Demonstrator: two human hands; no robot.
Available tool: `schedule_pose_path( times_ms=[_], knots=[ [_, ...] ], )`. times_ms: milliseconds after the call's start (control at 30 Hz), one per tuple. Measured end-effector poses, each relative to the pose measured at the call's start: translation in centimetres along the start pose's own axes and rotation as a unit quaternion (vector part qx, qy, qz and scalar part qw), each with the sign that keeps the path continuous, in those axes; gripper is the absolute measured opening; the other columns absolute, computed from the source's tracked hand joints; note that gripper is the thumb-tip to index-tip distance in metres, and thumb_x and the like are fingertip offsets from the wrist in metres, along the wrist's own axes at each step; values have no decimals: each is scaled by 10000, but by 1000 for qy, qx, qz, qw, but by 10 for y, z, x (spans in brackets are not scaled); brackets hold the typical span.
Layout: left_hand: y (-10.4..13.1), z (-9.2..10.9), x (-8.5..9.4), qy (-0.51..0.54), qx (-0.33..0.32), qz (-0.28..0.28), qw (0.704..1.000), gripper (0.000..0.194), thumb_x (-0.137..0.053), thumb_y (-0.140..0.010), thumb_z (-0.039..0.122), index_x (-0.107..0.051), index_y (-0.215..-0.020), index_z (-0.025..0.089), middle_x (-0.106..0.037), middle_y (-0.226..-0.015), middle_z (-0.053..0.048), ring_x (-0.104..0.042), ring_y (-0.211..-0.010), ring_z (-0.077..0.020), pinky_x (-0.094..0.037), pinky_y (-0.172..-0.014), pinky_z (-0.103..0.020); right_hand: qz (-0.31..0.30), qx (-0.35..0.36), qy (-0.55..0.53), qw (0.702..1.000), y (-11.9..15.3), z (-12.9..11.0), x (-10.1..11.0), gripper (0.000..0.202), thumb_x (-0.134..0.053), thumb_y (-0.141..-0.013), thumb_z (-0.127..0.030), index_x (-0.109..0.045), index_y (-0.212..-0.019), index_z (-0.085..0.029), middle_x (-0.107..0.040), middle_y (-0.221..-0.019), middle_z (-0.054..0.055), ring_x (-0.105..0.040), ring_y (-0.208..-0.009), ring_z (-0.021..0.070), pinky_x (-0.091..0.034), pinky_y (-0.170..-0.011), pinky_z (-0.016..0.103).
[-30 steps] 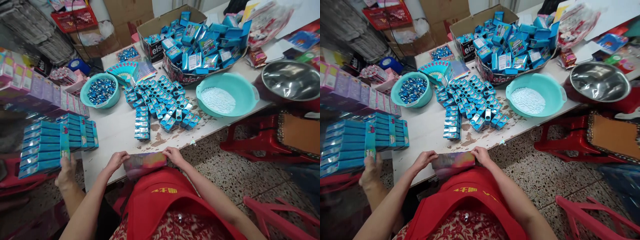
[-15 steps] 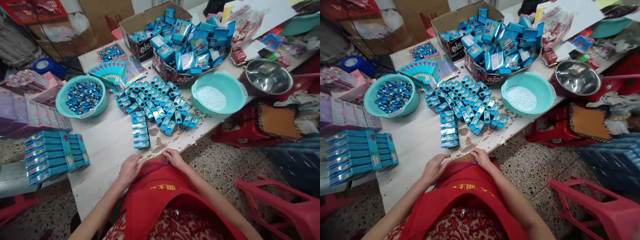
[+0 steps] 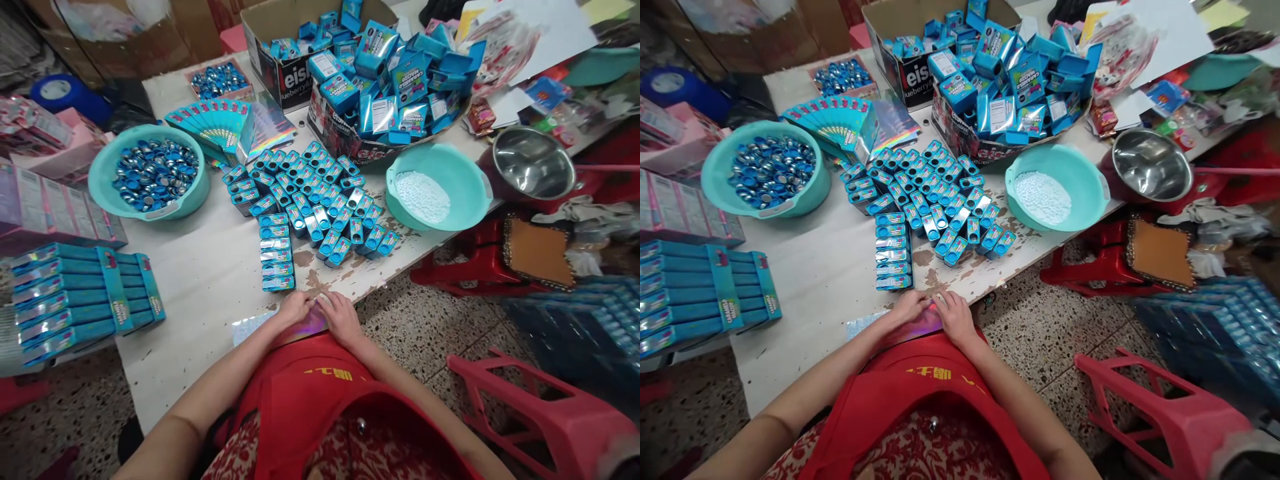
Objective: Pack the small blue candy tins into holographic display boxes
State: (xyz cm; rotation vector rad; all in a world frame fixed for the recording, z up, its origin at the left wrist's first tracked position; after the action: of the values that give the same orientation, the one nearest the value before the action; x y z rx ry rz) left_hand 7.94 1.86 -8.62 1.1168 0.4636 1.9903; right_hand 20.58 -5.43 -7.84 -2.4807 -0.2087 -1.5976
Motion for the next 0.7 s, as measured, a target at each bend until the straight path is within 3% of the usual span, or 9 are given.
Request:
schedule_pose_path(
  times_ms=[200, 300, 400, 567, 700],
  knots=[
    [-5, -4, -1, 47, 11, -1, 999, 233, -471, -790, 258, -670, -729, 153, -616, -646, -16, -498, -611, -128, -267, -535, -221, -24, 84, -20, 996, 14, 2, -6, 359, -475, -883, -180, -534, -1235, -218, -533, -1296, 102, -469, -1174, 261, -455, -898, 412],
    [-6, -7, 1, 55, 14, -7, 998, 229, -476, -787, 259, -672, -743, 149, -609, -642, -9, -491, -598, -123, -267, -520, -215, 10, 18, -67, 998, 18, 11, -1, 319, -499, -874, -218, -562, -1186, -200, -534, -1267, 127, -494, -1134, 250, -456, -917, 411],
    [-8, -10, 1, 56, 20, -5, 998, 234, -475, -790, 274, -670, -764, 147, -611, -651, -10, -496, -599, -124, -277, -518, -212, 25, -42, -119, 992, 20, 16, 0, 231, -497, -878, -233, -603, -1077, -186, -610, -1099, 120, -553, -1006, 219, -487, -872, 374],
    [-11, -12, -1, 44, 23, 4, 999, 246, -451, -806, 276, -663, -809, 153, -634, -699, -27, -540, -649, -143, -329, -561, -219, 17, -37, -125, 991, 14, 11, 9, 89, -558, -848, -255, -620, -864, -193, -643, -993, 102, -563, -931, 225, -485, -812, 361],
    [-5, -9, -1, 23, 16, 24, 999, 253, -447, -820, 272, -664, -878, 155, -670, -841, -80, -591, -814, -202, -395, -700, -264, -41, -44, -143, 988, -1, 6, 39, 116, -540, -856, -255, -601, -769, -207, -650, -782, 57, -577, -782, 200, -463, -724, 320]
  ],
)
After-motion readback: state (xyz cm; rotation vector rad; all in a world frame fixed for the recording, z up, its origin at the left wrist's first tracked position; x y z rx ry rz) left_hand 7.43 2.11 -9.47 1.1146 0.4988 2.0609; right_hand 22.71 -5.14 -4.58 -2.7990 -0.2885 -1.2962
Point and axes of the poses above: each hand's wrist, its own y-axis away from the middle knuckle, its own x-axis out of the back of the hand, z = x × y, the point moved 4 cm from there along -y, towards the middle knuckle
